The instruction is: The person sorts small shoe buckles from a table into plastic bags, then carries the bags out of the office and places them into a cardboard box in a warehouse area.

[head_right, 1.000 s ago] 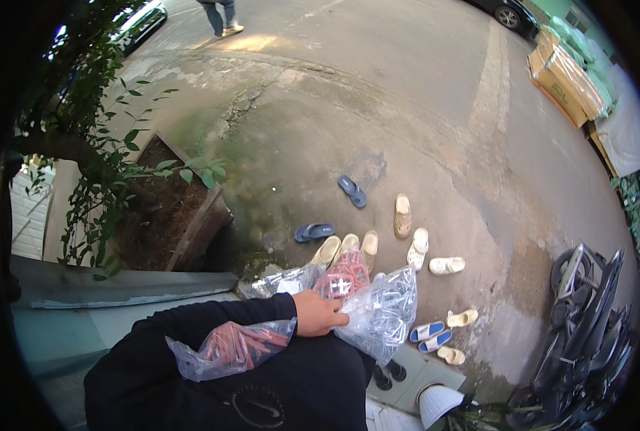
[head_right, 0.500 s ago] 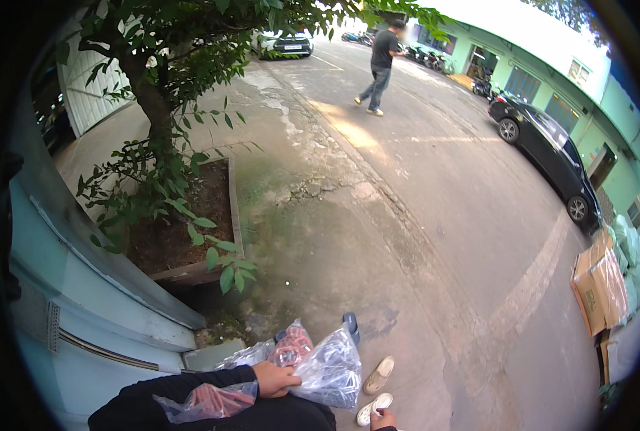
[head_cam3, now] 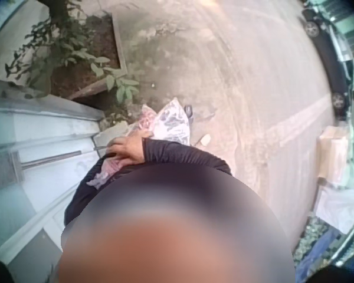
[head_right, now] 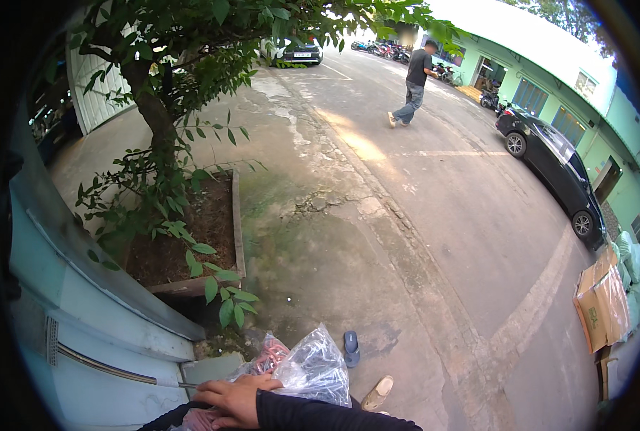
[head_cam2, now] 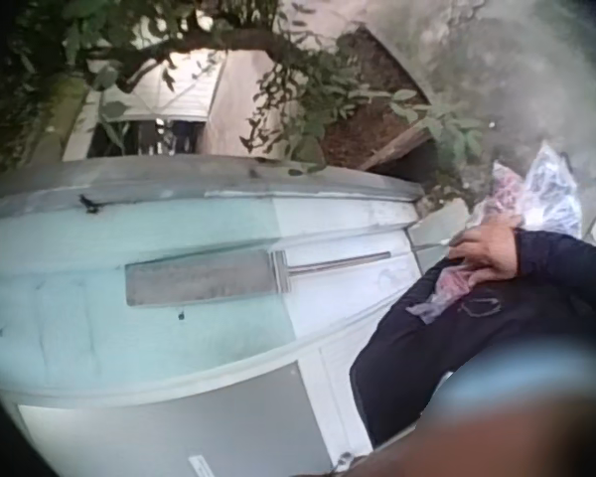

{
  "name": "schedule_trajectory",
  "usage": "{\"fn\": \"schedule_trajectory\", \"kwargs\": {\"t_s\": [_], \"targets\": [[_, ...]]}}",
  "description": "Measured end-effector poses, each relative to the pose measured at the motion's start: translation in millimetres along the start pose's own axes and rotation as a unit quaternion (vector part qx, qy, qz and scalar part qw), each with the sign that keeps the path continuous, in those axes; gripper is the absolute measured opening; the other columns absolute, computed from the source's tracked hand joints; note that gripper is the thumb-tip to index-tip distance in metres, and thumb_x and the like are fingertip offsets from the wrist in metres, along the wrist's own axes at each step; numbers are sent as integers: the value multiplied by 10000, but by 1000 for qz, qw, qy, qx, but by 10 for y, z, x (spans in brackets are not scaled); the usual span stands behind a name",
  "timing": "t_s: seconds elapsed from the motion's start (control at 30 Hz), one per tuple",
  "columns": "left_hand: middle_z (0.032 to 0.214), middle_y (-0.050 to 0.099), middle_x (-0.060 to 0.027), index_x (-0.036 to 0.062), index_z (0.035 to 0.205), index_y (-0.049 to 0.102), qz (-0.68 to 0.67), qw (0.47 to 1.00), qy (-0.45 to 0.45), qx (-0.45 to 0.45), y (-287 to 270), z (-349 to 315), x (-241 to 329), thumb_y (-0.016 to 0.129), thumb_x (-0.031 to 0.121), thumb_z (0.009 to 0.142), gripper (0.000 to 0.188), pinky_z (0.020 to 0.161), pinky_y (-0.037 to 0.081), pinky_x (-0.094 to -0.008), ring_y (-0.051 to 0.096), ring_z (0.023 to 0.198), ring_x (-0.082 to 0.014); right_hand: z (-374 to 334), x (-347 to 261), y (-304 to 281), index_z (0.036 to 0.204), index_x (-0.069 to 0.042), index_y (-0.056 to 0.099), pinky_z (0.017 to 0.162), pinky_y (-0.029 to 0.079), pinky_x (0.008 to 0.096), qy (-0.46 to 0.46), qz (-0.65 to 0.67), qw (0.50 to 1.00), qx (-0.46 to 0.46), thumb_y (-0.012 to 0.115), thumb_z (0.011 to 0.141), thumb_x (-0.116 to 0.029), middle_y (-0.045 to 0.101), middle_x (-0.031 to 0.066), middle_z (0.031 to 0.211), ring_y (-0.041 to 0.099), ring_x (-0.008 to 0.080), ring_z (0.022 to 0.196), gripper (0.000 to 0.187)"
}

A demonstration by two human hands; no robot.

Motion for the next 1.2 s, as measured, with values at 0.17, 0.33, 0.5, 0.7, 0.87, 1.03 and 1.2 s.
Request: {"fn": "schedule_trajectory", "kwargs": {"t_s": [0.17, 0.33, 0.5, 0.7, 0.87, 1.03, 1.2], "targets": [[1031, 560, -62, 218, 1209, 588, -12, 1000, -5, -8, 1, -30, -213, 580, 190, 839, 371, 834, 508, -358, 621, 993, -291, 108, 56, 188, 1229, -79, 589, 873, 485, 457, -124, 69, 990, 26, 694, 833, -368, 611, 158, 1162, 602, 360, 1059, 501], [1039, 592, -85, 214, 1153, 611, -6, 996, -43, 74, -184, -256, -262, 616, 225, 810, 343, 814, 502, -394, 625, 993, -316, 236, 4, 294, 1238, -79, 588, 844, 485, 459, -144, 24, 988, -54, 692, 831, -390, 620, 168, 1116, 608, 365, 1018, 524], [1013, 622, -105, 193, 1136, 607, -11, 989, -40, 141, -298, -430, -280, 661, 267, 785, 363, 798, 497, -423, 620, 987, -345, 282, -1, 410, 1244, -75, 590, 845, 487, 461, -147, 28, 984, -91, 672, 850, -392, 636, 188, 1082, 618, 380, 987, 512], [999, 621, -119, 163, 1104, 609, 23, 990, -51, 129, -313, -268, -291, 692, 316, 784, 364, 784, 493, -442, 616, 964, -364, 181, 141, 432, 1263, -30, 531, 919, 460, 455, -130, 61, 988, -57, 712, 790, -336, 595, 194, 1154, 576, 381, 1078, 592], [999, 619, -146, 132, 1102, 609, 20, 997, -7, 74, -370, 148, -62, 699, 285, 776, 371, 788, 495, -444, 616, 953, -371, -1, 281, 311, 1265, -24, 525, 920, 454, 456, -79, 72, 994, -13, 719, 781, -354, 591, 191, 1146, 572, 374, 1079, 617], [1001, 634, -153, 81, 1072, 624, 24, 998, 42, 30, -443, 669, 287, 710, 214, 737, 370, 786, 504, -427, 626, 937, -365, -107, 396, 114, 1291, -23, 496, 930, 455, 435, -107, 129, 984, 61, 750, 761, -323, 552, 198, 1192, 548, 387, 1106, 660], [963, 610, -139, 130, 1085, 603, 43, 991, 123, -18, -434, 1381, 553, 666, 236, 771, 338, 726, 526, -446, 636, 847, -360, -519, 702, -300, 1294, -30, 496, 933, 453, 430, -92, 132, 981, 104, 750, 762, -306, 551, 200, 1187, 541, 391, 1114, 651]]}}
Point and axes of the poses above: each hand's wrist, its own z-axis towards the middle knuckle, its own y-axis out of the palm, x = y × z, the point moved 3 cm from there along z, towards the middle knuckle
